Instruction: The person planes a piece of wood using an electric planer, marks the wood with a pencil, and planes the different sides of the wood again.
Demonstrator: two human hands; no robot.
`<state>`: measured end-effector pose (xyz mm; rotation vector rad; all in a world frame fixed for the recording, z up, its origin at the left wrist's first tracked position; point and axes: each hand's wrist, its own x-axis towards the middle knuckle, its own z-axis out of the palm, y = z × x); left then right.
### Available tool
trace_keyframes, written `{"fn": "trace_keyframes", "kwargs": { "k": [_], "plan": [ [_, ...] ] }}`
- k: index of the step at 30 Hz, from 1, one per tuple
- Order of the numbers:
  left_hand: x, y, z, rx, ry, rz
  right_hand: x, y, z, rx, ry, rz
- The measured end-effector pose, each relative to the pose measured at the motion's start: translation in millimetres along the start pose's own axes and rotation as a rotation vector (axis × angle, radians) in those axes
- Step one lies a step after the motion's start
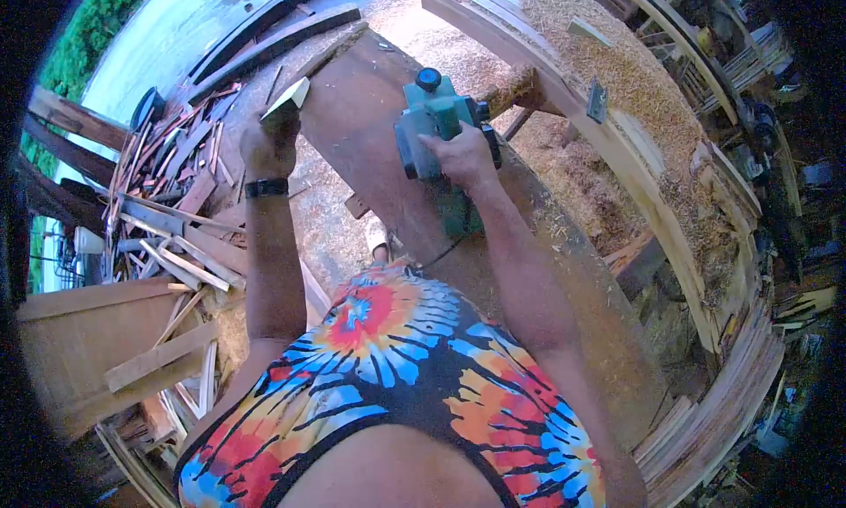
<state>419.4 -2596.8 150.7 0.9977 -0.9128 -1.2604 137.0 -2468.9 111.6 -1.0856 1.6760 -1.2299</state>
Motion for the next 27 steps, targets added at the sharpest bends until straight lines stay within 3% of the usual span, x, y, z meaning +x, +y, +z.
{"fn": "trace_keyframes", "kwargs": {
  "k": [7,15,17,19,24,26,27],
  "plan": [
    [3,12,11,-0.276,0.053,-0.237,3,3,-1,-0.05,-0.009,0.066],
    [-11,9,10,0.317,-0.043,0.228,-2,-4,-2,-0.061,-0.001,0.044],
    [-10,11,13,0.192,-0.007,0.145,-1,-4,-3,-0.078,-0.006,0.048],
    [-4,18,20,-0.224,0.084,-0.181,-1,-3,-3,-0.053,-0.013,0.052],
    [-2,-1,5,0.279,-0.085,0.244,-7,-14,-5,0.005,-0.048,0.084],
    [-3,3,10,0.168,-0.036,0.158,-7,-17,-4,0.019,-0.053,0.09],
    [-5,14,18,-0.029,0.017,-0.005,-7,-16,-3,0.007,-0.043,0.102]
  ]
}}
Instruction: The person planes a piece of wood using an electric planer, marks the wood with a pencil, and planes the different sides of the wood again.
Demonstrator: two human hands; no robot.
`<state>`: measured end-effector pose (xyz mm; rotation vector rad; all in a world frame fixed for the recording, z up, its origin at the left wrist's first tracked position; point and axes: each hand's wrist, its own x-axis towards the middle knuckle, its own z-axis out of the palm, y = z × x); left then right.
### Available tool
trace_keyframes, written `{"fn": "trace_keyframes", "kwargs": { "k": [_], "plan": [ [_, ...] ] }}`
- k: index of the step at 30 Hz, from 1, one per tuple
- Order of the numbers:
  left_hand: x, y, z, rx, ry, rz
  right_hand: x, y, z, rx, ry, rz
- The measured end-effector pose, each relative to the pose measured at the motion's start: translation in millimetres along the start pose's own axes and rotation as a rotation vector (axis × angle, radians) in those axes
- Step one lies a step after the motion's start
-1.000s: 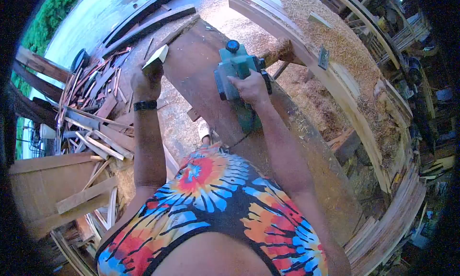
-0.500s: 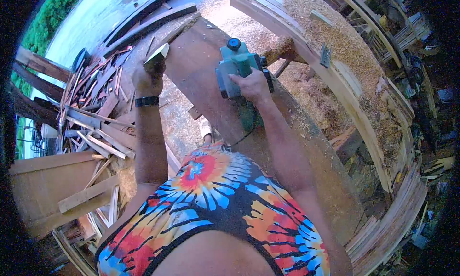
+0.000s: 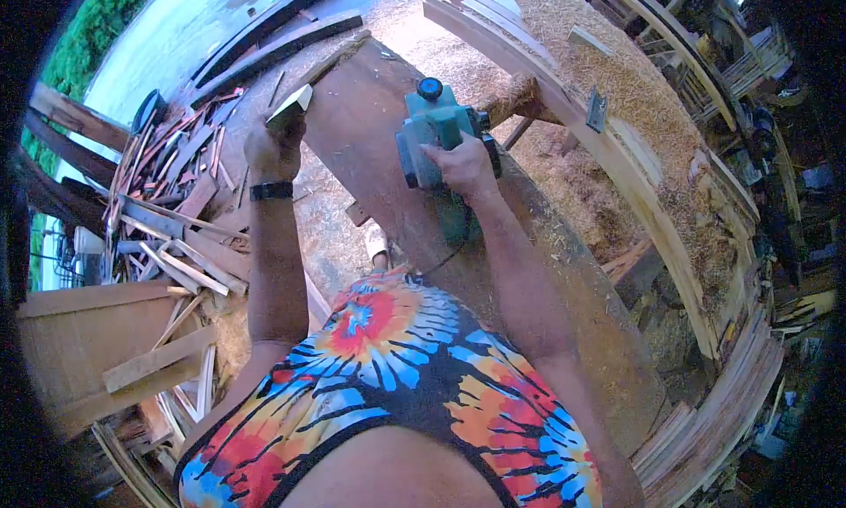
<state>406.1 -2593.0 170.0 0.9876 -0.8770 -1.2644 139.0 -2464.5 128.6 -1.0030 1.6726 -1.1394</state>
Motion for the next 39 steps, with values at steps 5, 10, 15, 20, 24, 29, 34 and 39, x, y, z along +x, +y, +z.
{"fn": "trace_keyframes", "kwargs": {
  "k": [5,10,15,20,24,29,34,39],
  "plan": [
    [-5,-1,-1,0.244,-0.036,0.169,2,5,1,-0.019,0.029,0.007],
    [6,1,1,-0.247,-0.022,-0.133,6,12,0,-0.034,0.011,-0.014],
    [8,2,4,-0.367,-0.016,-0.203,12,20,0,-0.028,0.009,-0.008],
    [11,-4,1,-0.423,-0.038,-0.195,16,29,0,-0.077,0.037,-0.047],
    [17,-10,-7,-0.438,-0.097,-0.192,12,23,4,0.018,0.029,-0.076],
    [15,-9,-4,-0.393,-0.084,-0.17,17,24,0,-0.114,0.046,0.001],
    [18,-11,-5,-0.455,-0.118,-0.18,9,16,4,0.003,0.047,-0.042],
    [10,-3,3,-0.453,-0.069,-0.208,5,6,2,-0.005,0.032,0.041]
  ]
}}
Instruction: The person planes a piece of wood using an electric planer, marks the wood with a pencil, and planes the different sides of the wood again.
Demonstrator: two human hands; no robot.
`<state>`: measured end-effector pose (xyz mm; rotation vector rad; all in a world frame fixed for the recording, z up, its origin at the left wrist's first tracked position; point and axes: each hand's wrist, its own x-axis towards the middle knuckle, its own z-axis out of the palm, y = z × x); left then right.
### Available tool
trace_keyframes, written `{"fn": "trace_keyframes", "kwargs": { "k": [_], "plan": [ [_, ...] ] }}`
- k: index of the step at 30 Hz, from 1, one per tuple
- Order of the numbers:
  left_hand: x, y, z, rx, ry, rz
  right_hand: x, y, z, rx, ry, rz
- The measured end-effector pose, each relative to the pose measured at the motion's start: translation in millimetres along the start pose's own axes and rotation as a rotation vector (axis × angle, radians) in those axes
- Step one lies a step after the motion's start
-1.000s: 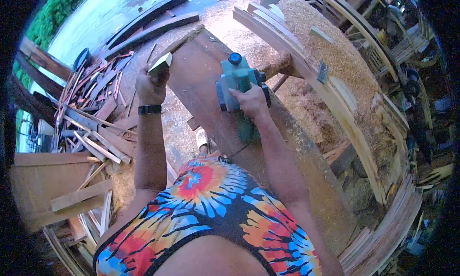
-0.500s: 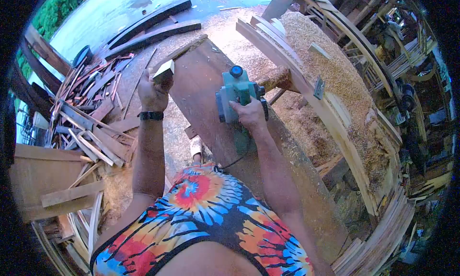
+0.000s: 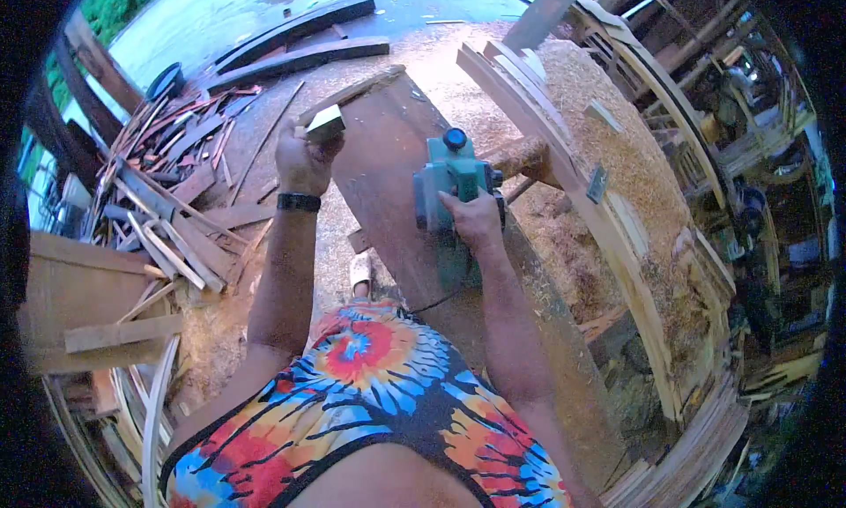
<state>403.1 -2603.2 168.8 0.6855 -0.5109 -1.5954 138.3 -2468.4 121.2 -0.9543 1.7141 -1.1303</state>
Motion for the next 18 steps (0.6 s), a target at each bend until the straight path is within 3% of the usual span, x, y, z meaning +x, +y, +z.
{"fn": "trace_keyframes", "kwargs": {
  "k": [6,9,18],
  "plan": [
    [-1,-3,5,0.02,0.096,-0.01,0,-2,-1,0.013,-0.027,0.011],
    [0,-3,5,-0.014,0.06,0.027,6,7,0,-0.017,0.001,-0.075],
    [-4,-1,9,-0.006,0.079,0.024,4,6,-1,0.004,-0.031,-0.042]
  ]
}}
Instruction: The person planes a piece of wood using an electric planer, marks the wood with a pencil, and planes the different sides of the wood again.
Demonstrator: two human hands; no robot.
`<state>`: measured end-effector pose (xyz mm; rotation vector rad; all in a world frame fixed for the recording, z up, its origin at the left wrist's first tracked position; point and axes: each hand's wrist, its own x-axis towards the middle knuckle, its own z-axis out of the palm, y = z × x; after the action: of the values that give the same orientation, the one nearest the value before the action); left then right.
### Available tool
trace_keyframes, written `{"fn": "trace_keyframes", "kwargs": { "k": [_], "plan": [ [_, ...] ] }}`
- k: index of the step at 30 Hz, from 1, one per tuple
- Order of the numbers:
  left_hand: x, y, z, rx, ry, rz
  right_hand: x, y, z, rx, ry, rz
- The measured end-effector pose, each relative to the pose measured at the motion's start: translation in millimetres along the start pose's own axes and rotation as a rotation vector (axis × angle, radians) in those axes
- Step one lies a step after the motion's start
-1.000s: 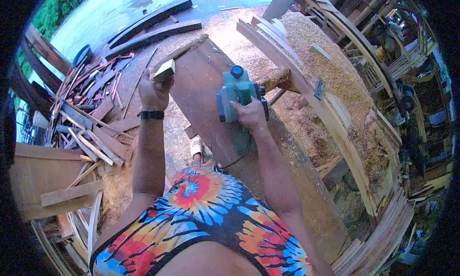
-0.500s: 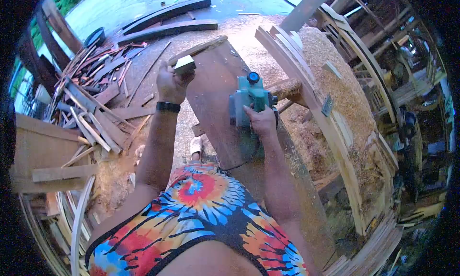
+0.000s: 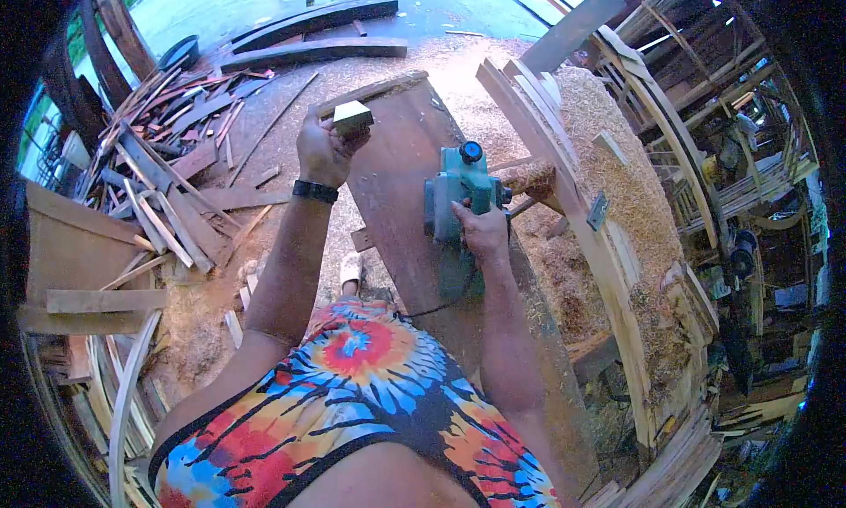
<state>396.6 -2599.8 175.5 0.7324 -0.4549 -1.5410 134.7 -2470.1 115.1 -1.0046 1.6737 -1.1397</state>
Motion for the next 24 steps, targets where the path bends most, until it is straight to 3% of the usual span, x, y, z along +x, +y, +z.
{"fn": "trace_keyframes", "kwargs": {
  "k": [11,17,21,24],
  "plan": [
    [-5,2,0,0.016,-0.029,-0.024,-1,-4,0,0.009,-0.014,0.004],
    [31,-50,-56,0.148,-0.053,-0.203,-2,-5,0,-0.036,0.035,0.045],
    [32,-108,-92,0.752,0.023,0.172,-3,1,-3,0.007,0.017,0.033],
    [18,-108,-83,1.211,0.13,0.106,-3,-5,-2,-0.003,0.024,0.083]
  ]
}}
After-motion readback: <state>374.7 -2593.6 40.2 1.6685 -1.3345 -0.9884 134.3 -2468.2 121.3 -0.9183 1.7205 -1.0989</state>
